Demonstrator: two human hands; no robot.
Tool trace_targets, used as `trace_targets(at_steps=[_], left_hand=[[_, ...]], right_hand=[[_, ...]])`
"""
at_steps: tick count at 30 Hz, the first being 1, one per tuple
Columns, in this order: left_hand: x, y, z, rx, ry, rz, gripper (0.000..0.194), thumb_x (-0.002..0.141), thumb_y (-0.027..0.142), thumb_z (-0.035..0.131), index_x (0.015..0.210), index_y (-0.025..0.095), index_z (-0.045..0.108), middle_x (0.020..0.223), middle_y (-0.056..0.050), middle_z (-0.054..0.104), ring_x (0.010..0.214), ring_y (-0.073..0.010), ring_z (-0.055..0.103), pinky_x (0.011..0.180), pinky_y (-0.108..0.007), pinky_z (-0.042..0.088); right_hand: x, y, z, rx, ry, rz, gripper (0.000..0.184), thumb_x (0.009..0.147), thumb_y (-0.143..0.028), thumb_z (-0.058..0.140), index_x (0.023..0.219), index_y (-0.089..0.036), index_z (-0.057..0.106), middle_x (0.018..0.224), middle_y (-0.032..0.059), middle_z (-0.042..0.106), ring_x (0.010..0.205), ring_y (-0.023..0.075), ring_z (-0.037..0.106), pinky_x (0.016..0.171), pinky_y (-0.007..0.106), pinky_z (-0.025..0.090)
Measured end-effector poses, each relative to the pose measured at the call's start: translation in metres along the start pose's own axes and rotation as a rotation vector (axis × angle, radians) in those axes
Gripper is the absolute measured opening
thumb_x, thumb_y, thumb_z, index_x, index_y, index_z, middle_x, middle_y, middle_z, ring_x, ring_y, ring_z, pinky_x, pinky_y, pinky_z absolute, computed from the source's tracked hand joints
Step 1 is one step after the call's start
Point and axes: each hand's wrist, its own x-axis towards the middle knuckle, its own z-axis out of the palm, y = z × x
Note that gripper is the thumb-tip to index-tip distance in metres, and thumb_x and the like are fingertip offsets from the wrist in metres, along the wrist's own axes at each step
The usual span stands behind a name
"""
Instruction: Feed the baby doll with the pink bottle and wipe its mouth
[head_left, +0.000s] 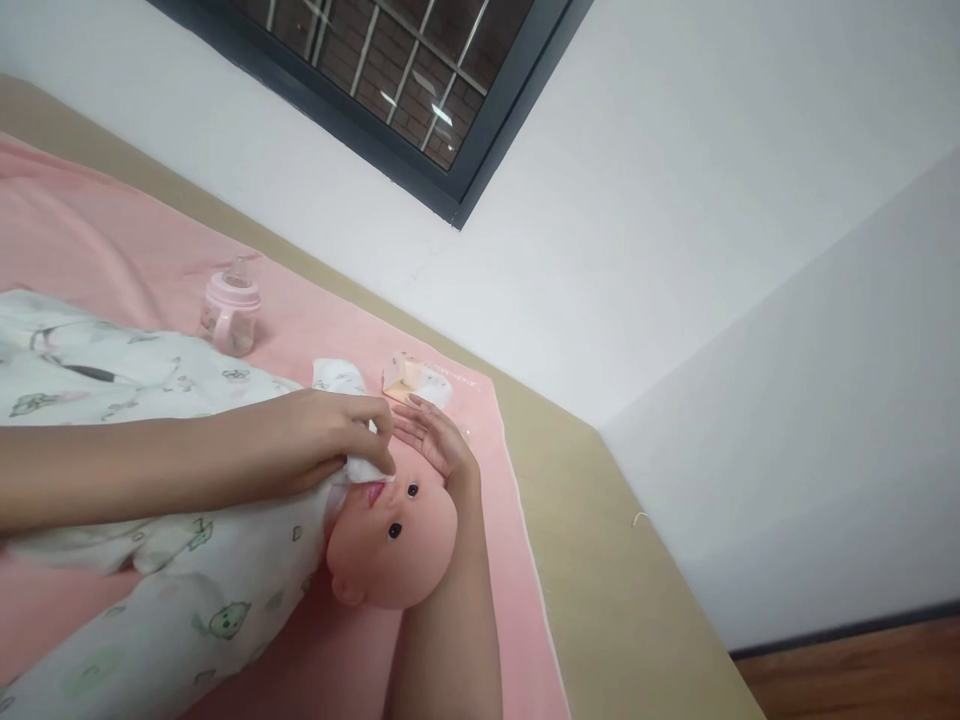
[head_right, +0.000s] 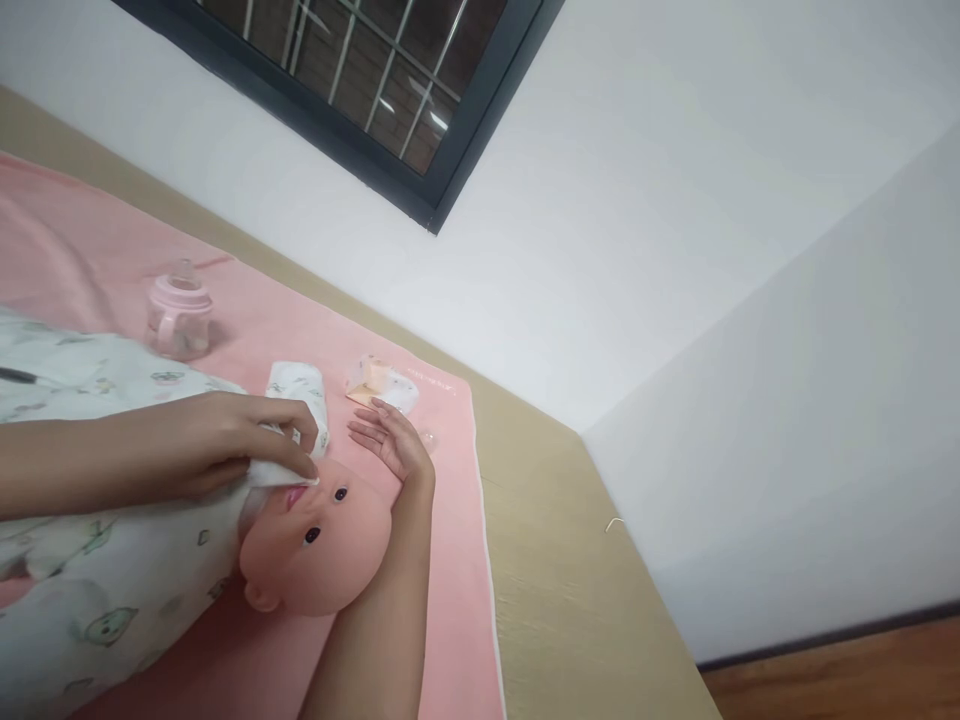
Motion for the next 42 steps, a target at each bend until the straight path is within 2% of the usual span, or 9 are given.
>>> trace_targets(at_steps=[5, 9, 13, 18, 24, 28, 33, 42], left_hand=[[-0.001, 0.002, -0.014, -0.157, -0.048, -0.05, 0.039, 0.077, 0.006, 0.038, 0.091, 0.023, 0.071, 0.092, 0.001, 0.068, 0.082, -0.0134, 0.06, 0.072, -0.017, 0.044], [-0.006, 0.007, -0.022, -0.211, -0.088, -0.076, 0.04, 0.078, 0.006, 0.035, 0.088, 0.024, 0.07, 0.085, 0.007, 0.069, 0.073, -0.0091, 0.06, 0.065, -0.014, 0.042], [-0.011, 0.005, -0.022, -0.193, -0.11, -0.037, 0.037, 0.078, 0.007, 0.036, 0.085, 0.024, 0.068, 0.083, 0.007, 0.067, 0.072, -0.0092, 0.059, 0.068, -0.015, 0.041], [-0.011, -0.001, -0.015, -0.117, -0.189, 0.04, 0.038, 0.075, 0.004, 0.039, 0.089, 0.026, 0.068, 0.091, 0.003, 0.067, 0.08, -0.0136, 0.059, 0.073, -0.019, 0.043], [-0.011, -0.009, -0.004, -0.088, -0.13, 0.111, 0.046, 0.067, -0.001, 0.038, 0.088, 0.028, 0.068, 0.087, 0.001, 0.066, 0.082, -0.0165, 0.058, 0.071, -0.022, 0.042], [-0.01, -0.012, -0.005, -0.042, -0.109, 0.143, 0.045, 0.066, 0.0, 0.039, 0.089, 0.028, 0.067, 0.085, 0.001, 0.066, 0.08, -0.0175, 0.057, 0.071, -0.024, 0.041], [-0.008, -0.011, -0.01, -0.007, -0.133, 0.114, 0.047, 0.063, -0.002, 0.038, 0.087, 0.027, 0.066, 0.085, 0.002, 0.066, 0.081, -0.0174, 0.056, 0.072, -0.024, 0.041], [-0.005, -0.016, -0.005, 0.051, -0.08, 0.137, 0.04, 0.072, 0.003, 0.039, 0.089, 0.027, 0.066, 0.085, 0.0, 0.066, 0.078, -0.0186, 0.053, 0.07, -0.027, 0.038]], right_hand=[[0.0, 0.001, 0.0, 0.02, -0.015, -0.011, 0.037, 0.081, -0.03, 0.062, 0.115, -0.018, 0.053, 0.116, 0.0094, 0.064, 0.1, 0.0204, 0.065, 0.104, 0.045, 0.043], [-0.002, -0.001, 0.002, 0.027, 0.005, -0.004, 0.039, 0.081, -0.031, 0.062, 0.116, -0.017, 0.052, 0.116, 0.0106, 0.063, 0.101, 0.0212, 0.064, 0.104, 0.045, 0.043], [-0.002, 0.0, 0.002, 0.037, -0.005, -0.013, 0.04, 0.081, -0.032, 0.062, 0.117, -0.016, 0.051, 0.115, 0.0114, 0.064, 0.101, 0.0217, 0.065, 0.104, 0.046, 0.043], [0.0, 0.001, 0.0, 0.044, -0.006, -0.01, 0.04, 0.081, -0.032, 0.063, 0.116, -0.016, 0.052, 0.116, 0.0119, 0.064, 0.1, 0.022, 0.065, 0.104, 0.045, 0.043], [0.0, 0.001, -0.001, 0.041, -0.005, -0.006, 0.04, 0.08, -0.031, 0.064, 0.115, -0.017, 0.052, 0.116, 0.0113, 0.063, 0.1, 0.0219, 0.065, 0.104, 0.044, 0.043], [-0.001, 0.001, 0.0, 0.051, -0.011, -0.008, 0.041, 0.081, -0.033, 0.063, 0.116, -0.016, 0.051, 0.116, 0.012, 0.063, 0.099, 0.0222, 0.065, 0.104, 0.045, 0.043], [-0.001, 0.0, 0.001, 0.042, 0.006, 0.0, 0.038, 0.082, -0.029, 0.061, 0.116, -0.016, 0.051, 0.115, 0.0118, 0.064, 0.099, 0.0213, 0.066, 0.103, 0.044, 0.044], [0.0, 0.0, 0.0, 0.032, -0.002, -0.002, 0.035, 0.082, -0.026, 0.061, 0.115, -0.017, 0.052, 0.115, 0.01, 0.064, 0.096, 0.0198, 0.066, 0.103, 0.044, 0.044]])
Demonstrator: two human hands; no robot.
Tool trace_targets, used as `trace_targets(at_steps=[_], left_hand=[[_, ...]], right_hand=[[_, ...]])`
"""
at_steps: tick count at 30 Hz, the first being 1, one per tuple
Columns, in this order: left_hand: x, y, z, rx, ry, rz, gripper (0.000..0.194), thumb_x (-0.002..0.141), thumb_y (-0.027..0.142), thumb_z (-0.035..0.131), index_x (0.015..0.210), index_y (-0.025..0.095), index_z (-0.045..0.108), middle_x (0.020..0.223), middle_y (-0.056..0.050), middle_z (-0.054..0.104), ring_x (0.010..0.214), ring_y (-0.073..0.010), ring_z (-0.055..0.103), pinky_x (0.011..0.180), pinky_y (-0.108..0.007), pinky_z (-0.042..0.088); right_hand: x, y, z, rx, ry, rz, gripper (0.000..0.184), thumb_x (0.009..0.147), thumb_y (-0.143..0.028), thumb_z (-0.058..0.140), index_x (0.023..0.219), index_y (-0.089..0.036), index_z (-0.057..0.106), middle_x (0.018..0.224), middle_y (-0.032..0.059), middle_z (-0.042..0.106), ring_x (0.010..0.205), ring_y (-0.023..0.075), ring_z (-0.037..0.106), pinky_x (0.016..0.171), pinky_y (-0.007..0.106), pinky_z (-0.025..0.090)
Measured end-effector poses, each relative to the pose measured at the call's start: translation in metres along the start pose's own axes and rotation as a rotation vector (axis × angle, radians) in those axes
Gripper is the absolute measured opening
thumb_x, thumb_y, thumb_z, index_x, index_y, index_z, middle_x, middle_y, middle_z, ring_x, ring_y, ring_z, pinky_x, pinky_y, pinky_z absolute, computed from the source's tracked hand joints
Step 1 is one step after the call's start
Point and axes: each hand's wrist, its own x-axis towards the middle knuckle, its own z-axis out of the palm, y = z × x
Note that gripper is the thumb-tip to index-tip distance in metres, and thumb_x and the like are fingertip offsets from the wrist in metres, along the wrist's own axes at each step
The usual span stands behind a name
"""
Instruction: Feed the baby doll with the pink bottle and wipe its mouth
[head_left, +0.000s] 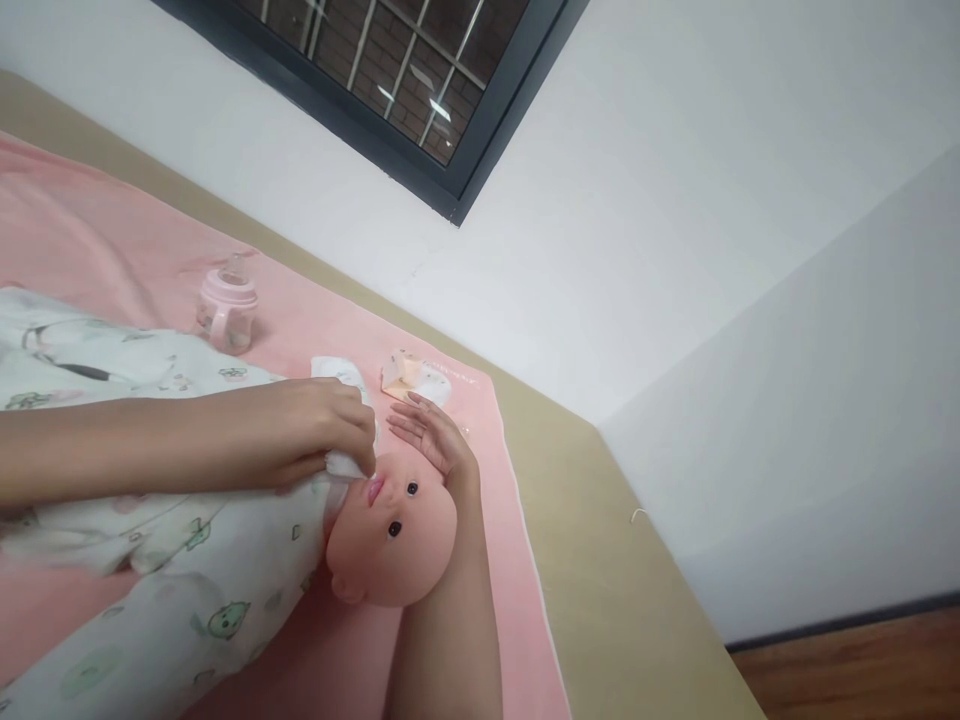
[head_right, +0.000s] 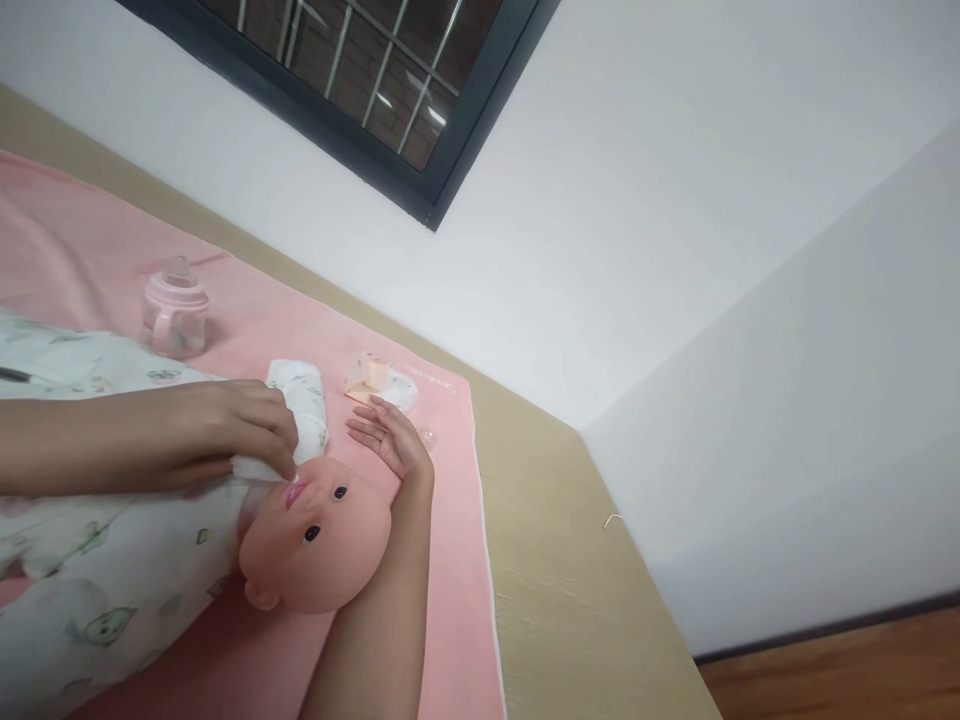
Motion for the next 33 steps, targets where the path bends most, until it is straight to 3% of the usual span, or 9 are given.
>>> trace_targets(at_steps=[9, 14, 20, 24, 28, 33], left_hand=[[0.002, -0.01, 0.008, 0.059, 0.051, 0.074, 0.043, 0.069, 0.0, 0.039, 0.093, 0.027, 0.064, 0.085, -0.001, 0.065, 0.077, -0.0184, 0.052, 0.069, -0.028, 0.037], [0.004, -0.002, 0.004, 0.045, 0.081, 0.087, 0.042, 0.073, 0.0, 0.038, 0.093, 0.026, 0.064, 0.082, -0.002, 0.062, 0.076, -0.0177, 0.052, 0.067, -0.026, 0.038], [0.005, 0.02, -0.002, -0.026, 0.005, 0.043, 0.041, 0.076, -0.002, 0.038, 0.09, 0.026, 0.064, 0.082, -0.001, 0.059, 0.074, -0.0152, 0.054, 0.063, -0.023, 0.039], [0.006, 0.021, -0.001, -0.029, -0.054, 0.004, 0.038, 0.076, -0.002, 0.04, 0.087, 0.025, 0.065, 0.085, -0.002, 0.06, 0.076, -0.0163, 0.054, 0.065, -0.024, 0.04], [0.007, 0.015, 0.001, -0.001, 0.028, 0.062, 0.039, 0.076, -0.003, 0.041, 0.091, 0.026, 0.064, 0.084, -0.003, 0.061, 0.077, -0.0175, 0.054, 0.067, -0.025, 0.039], [0.008, 0.01, 0.003, 0.083, 0.048, 0.098, 0.038, 0.074, -0.004, 0.041, 0.088, 0.025, 0.062, 0.081, -0.003, 0.06, 0.075, -0.0184, 0.052, 0.064, -0.026, 0.036]], right_hand=[[0.001, 0.0, 0.0, -0.015, 0.007, 0.001, 0.036, 0.081, -0.029, 0.062, 0.114, -0.017, 0.052, 0.112, 0.0099, 0.065, 0.095, 0.02, 0.067, 0.101, 0.043, 0.046], [0.001, 0.0, -0.001, -0.003, -0.001, -0.001, 0.037, 0.08, -0.027, 0.063, 0.115, -0.017, 0.052, 0.11, 0.0091, 0.065, 0.095, 0.0197, 0.066, 0.101, 0.042, 0.046], [-0.003, -0.003, 0.004, -0.02, 0.025, 0.012, 0.037, 0.081, -0.026, 0.061, 0.116, -0.017, 0.051, 0.113, 0.009, 0.064, 0.097, 0.0193, 0.065, 0.1, 0.041, 0.047], [-0.003, -0.002, 0.003, -0.028, 0.023, 0.012, 0.037, 0.081, -0.025, 0.061, 0.116, -0.018, 0.052, 0.113, 0.0089, 0.065, 0.097, 0.0191, 0.066, 0.1, 0.041, 0.047], [-0.002, -0.003, 0.003, -0.034, 0.028, 0.013, 0.035, 0.081, -0.026, 0.062, 0.114, -0.018, 0.054, 0.111, 0.0084, 0.065, 0.095, 0.0186, 0.066, 0.098, 0.041, 0.048], [-0.001, -0.004, 0.003, -0.024, 0.019, 0.01, 0.035, 0.081, -0.027, 0.062, 0.114, -0.018, 0.054, 0.11, 0.008, 0.066, 0.096, 0.0186, 0.065, 0.097, 0.039, 0.049]])
